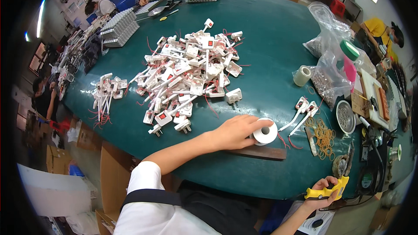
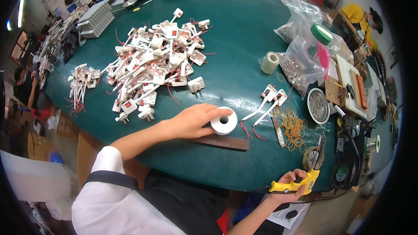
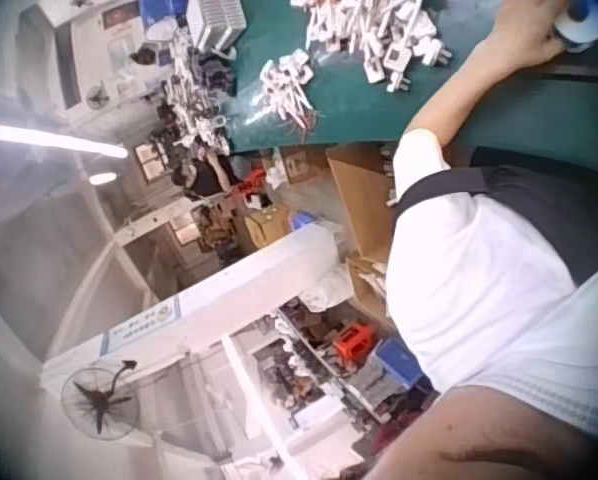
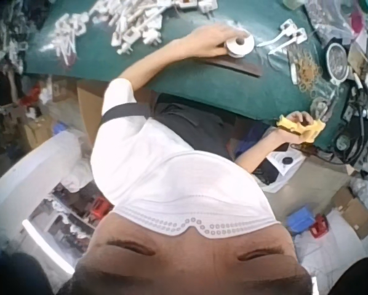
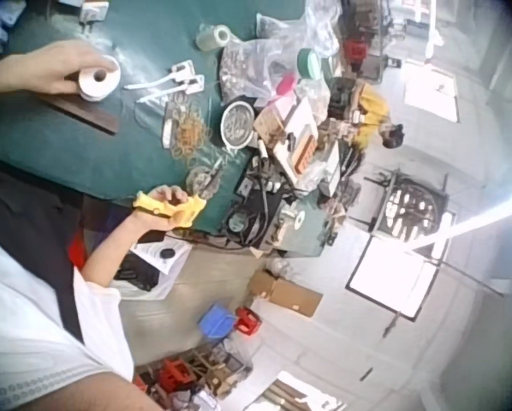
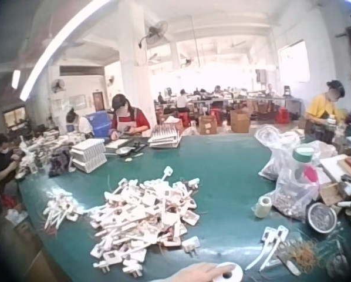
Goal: The person solders wires onto electrical switch and plug components with a soldering gun and solder from a spool.
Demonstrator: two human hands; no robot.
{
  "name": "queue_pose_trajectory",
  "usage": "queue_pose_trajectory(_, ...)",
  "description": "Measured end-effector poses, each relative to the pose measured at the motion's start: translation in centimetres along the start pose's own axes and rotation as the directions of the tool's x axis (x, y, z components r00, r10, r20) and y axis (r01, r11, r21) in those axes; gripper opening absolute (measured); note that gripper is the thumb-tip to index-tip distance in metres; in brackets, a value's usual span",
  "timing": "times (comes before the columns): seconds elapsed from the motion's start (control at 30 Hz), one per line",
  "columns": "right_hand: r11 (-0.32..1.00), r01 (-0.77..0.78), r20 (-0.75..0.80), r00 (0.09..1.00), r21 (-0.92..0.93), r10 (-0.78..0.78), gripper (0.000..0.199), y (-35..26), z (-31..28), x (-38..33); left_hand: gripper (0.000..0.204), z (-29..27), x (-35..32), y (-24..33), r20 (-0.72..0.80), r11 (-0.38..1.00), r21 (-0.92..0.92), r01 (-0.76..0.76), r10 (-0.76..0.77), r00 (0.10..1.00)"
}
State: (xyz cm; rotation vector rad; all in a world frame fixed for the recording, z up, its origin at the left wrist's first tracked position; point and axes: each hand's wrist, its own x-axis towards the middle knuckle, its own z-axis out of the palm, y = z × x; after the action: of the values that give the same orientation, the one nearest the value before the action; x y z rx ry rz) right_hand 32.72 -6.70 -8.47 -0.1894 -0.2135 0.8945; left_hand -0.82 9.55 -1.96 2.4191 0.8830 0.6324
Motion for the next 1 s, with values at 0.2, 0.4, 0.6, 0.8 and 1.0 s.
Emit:
queue_pose_trajectory(0.2,1.0,0.0,-0.024,1.0,-0.027,-0.001,0.036,-0.2,-0.7,-0.4,0.043,-3.8,0.4,-4.7,-0.264,0.918,0.375,0.132,-0.03,0.964)
queue_pose_trajectory(0.4,0.995,0.035,-0.066,0.997,-0.094,-0.042,0.033,-0.7,-0.3,-0.9,0.037,-2.2,1.8,-8.1,-0.075,0.794,0.595,0.124,-0.099,0.992)
queue_pose_trajectory(0.6,0.993,0.05,-0.137,0.989,-0.105,-0.064,0.035,-0.6,0.0,-1.2,0.036,-7.5,2.0,-5.2,-0.529,0.967,-0.109,0.23,-0.253,0.81)
queue_pose_trajectory(0.8,0.998,-0.035,-0.027,0.999,-0.062,0.033,0.036,0.2,-1.1,0.5,0.026,-11.5,1.2,-6.9,-0.693,0.79,-0.602,-0.116,-0.445,0.566)
queue_pose_trajectory(1.0,1.0,-0.007,-0.006,1.0,0.013,0.007,0.04,0.4,-0.3,0.6,0.052,-14.7,1.5,-5.2,-0.474,0.567,-0.818,-0.092,-0.575,0.667)
